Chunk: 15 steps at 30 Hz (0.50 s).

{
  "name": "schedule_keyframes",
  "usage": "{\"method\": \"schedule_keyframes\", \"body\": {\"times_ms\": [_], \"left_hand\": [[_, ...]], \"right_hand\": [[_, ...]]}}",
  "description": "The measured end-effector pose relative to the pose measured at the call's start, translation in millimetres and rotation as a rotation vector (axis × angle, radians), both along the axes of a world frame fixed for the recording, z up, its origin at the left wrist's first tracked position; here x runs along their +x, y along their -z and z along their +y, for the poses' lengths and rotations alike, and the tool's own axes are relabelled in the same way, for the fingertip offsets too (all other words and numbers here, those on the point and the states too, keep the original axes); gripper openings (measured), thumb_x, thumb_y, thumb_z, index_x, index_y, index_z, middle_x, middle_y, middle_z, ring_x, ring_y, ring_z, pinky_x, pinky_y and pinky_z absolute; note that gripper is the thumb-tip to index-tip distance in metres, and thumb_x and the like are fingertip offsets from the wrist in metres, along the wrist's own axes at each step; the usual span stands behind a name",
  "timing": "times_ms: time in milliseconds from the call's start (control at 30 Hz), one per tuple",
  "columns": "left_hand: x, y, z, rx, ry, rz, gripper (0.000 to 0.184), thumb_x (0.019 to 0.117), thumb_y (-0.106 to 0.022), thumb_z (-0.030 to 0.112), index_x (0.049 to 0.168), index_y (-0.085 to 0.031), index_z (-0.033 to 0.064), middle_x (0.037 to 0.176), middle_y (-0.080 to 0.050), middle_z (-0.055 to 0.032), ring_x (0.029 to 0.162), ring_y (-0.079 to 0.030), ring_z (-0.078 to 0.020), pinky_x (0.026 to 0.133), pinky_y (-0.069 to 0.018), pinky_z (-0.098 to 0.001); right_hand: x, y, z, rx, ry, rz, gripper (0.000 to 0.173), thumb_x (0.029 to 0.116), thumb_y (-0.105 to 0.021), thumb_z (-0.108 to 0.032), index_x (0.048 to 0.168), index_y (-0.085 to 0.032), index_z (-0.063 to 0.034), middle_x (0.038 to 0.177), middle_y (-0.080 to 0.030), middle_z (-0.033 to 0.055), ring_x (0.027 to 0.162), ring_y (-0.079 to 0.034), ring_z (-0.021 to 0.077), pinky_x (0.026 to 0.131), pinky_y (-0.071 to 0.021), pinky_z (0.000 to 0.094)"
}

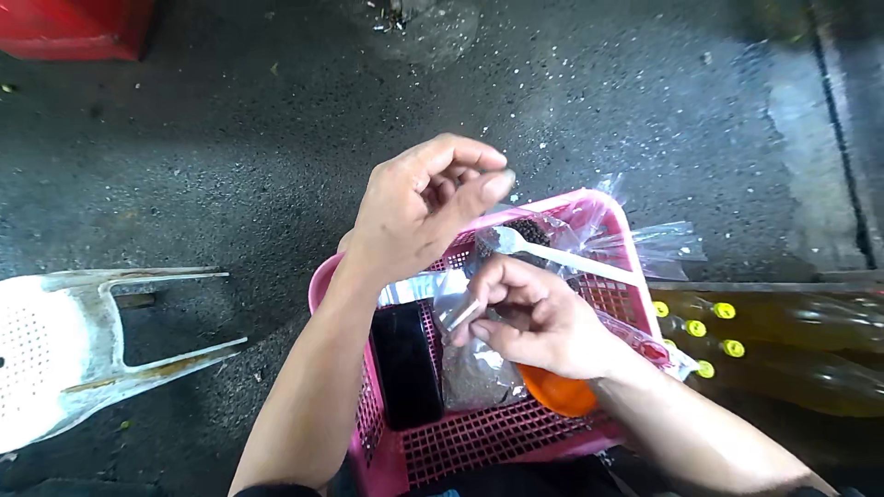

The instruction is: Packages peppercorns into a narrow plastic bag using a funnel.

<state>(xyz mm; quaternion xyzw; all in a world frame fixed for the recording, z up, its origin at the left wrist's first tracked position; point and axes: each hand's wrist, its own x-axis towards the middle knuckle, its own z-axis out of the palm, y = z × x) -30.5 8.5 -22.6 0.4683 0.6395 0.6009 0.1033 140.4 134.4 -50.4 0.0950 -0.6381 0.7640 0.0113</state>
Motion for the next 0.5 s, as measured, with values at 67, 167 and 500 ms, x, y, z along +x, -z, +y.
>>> {"method": "schedule_keyframes", "body": {"times_ms": [67,167,500], "left_hand": [[-1.0,-0.1,-2.2,0.039,0.117,0.014,0.052,0.1046,-0.052,0.046,0.113,-0.069,-0.0034,0.092,-0.07,-0.0017,0.076,-0.06,-0.0023,0.066,-0.0507,-0.0196],[0.4,1.0,-3.9,0.035,0.192,-0.002,0.074,0.1025,-0.037,0.066,0.11,-0.07,0.0005,0.092,-0.068,0.0004,0.077,-0.061,-0.0032,0.067,-0.0533,-0.021],[6.3,-1.0,-5.5,-0.049,0.23,-0.349,0.034,0.0927,-0.076,0.029,0.117,-0.068,0.0062,0.089,-0.073,0.0008,0.077,-0.068,-0.0064,0.07,-0.0591,-0.0208]], "right_hand": [[1.6,-5.5,7.2,0.051,0.101,0.092,0.021,0.0978,-0.063,-0.002,0.118,-0.06,-0.0062,0.104,-0.073,0.0007,0.094,-0.069,0.0057,0.087,-0.0576,0.0224],[1.6,-9.9,15.9,0.079,0.215,0.186,0.031,0.0999,-0.062,-0.002,0.131,-0.06,-0.0039,0.114,-0.072,0.0049,0.097,-0.068,0.0069,0.088,-0.0577,0.0234],[1.4,-6.5,17.5,0.119,0.304,0.185,0.046,0.0984,-0.061,0.0,0.144,-0.054,-0.006,0.113,-0.066,0.0067,0.088,-0.064,0.006,0.08,-0.057,0.0218]]}}
